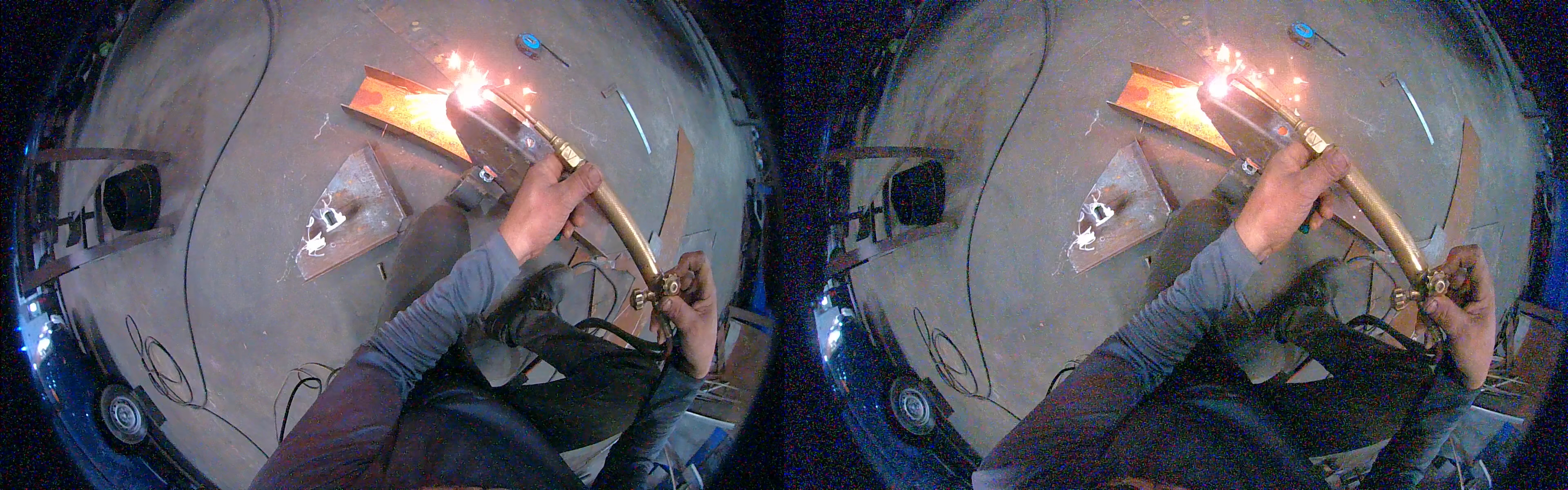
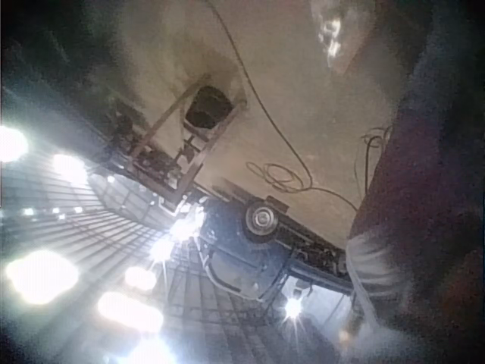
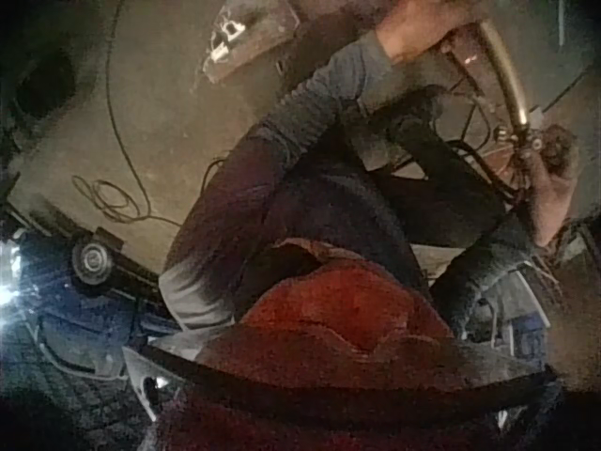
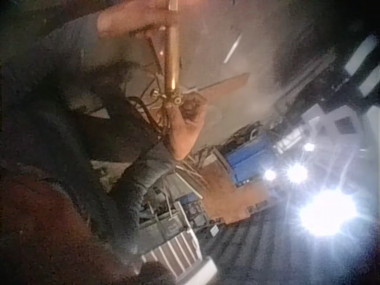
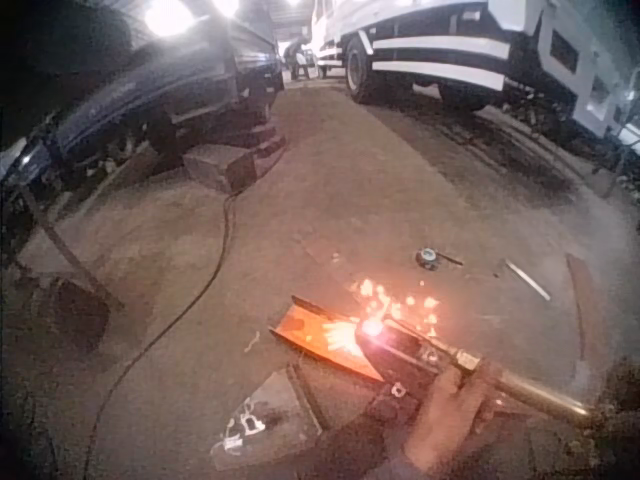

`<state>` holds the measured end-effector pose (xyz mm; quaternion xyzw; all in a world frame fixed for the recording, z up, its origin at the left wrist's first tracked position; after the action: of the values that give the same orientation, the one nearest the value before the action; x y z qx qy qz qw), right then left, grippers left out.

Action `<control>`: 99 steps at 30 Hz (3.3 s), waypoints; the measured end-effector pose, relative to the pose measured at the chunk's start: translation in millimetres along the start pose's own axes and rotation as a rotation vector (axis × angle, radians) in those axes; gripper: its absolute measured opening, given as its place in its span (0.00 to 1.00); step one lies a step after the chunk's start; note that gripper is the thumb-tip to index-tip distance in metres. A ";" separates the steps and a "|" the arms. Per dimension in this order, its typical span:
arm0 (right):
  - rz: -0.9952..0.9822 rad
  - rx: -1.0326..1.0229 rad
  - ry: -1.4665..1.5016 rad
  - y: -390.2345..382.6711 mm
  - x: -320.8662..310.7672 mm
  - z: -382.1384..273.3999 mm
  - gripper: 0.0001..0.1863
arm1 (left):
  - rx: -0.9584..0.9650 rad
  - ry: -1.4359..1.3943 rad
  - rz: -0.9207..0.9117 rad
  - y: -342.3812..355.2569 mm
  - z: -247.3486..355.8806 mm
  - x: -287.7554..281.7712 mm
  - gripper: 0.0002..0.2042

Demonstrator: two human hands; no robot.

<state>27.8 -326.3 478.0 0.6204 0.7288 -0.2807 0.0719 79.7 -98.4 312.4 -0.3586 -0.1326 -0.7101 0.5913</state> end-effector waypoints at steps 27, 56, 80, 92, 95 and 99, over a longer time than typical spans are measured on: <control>0.017 0.027 0.006 -0.9 -4.2 3.3 0.23 | 0.003 -0.020 0.031 1.8 -3.6 -0.4 0.24; -0.001 0.016 0.042 -0.3 -0.6 2.4 0.24 | -0.020 -0.006 0.020 1.8 -4.2 1.1 0.19; 0.012 0.027 -0.008 -0.2 -9.7 11.6 0.25 | -0.031 0.016 0.044 -1.2 -0.3 0.8 0.18; -0.056 0.112 0.018 0.1 -3.1 0.0 0.25 | -0.034 0.010 0.046 -0.8 -0.7 -0.3 0.19; -0.008 -0.021 0.027 0.9 -7.9 14.0 0.26 | -0.017 -0.031 0.027 0.5 -1.0 0.2 0.21; -0.015 0.021 0.049 0.3 -4.6 9.4 0.25 | -0.016 -0.034 0.030 -0.9 -1.3 -1.5 0.21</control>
<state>26.9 -334.9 472.1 0.6225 0.7319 -0.2735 0.0455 78.5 -97.9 310.7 -0.3774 -0.1317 -0.6959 0.5967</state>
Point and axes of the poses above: each hand's wrist, its own y-axis towards the middle knuckle, its own x-axis out of the palm, z = x × y, the point moved 5 cm from there along y, towards the middle knuckle, and after that the axes turned 6 degrees about -x, right-handed, at the moved point
